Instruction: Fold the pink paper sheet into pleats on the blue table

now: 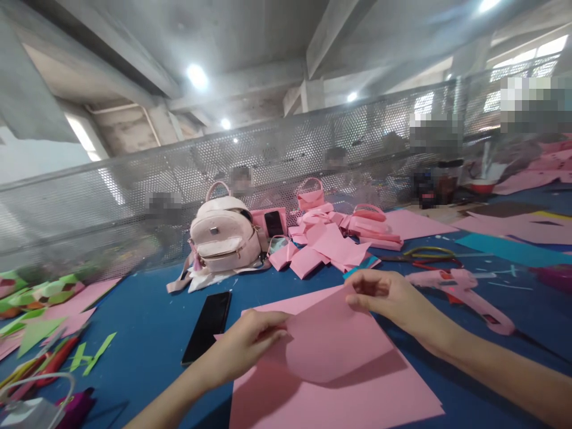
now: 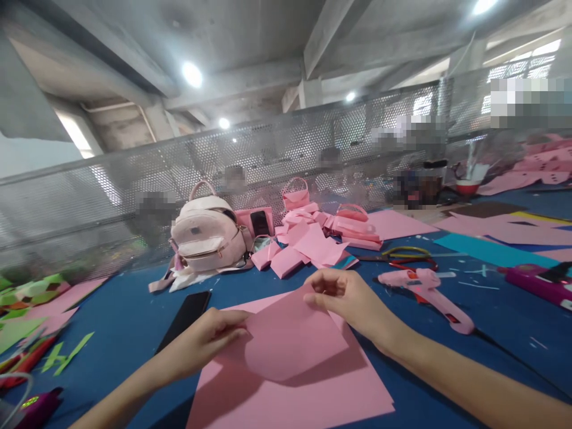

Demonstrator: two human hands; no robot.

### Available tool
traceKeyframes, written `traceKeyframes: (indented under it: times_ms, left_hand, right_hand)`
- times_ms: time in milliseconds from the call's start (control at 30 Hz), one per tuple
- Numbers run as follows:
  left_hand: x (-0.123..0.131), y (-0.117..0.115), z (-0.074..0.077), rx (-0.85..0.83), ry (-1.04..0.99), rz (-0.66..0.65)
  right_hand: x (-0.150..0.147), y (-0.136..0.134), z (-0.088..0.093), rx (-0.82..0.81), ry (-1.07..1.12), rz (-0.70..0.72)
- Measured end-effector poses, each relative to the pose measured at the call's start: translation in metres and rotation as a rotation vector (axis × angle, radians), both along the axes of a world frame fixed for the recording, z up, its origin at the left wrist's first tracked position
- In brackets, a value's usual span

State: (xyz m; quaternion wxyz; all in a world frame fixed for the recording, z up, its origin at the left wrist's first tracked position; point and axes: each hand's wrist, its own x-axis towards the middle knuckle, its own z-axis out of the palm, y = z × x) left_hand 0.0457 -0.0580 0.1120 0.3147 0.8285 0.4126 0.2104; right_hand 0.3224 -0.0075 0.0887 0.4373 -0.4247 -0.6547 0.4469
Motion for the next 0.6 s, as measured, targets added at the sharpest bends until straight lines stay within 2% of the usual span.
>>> traceKeyframes:
  times_ms: [200,400,600]
  left_hand:
    - [-0.008,-0.003,0.006,-0.090,-0.096,0.023]
    - [-0.030,-0.003,-0.010,-0.190,-0.159,0.130]
    - [-0.044,-0.005,-0.021,-0.240,-0.203,0.208]
  right_hand:
    - [-0.002,-0.003,0.015,0.039,0.028,-0.063]
    - [0.012,0.002,0.021,0.138,0.047,-0.267]
    - [0.019,0.011,0.012,0.103,0.088,-0.270]
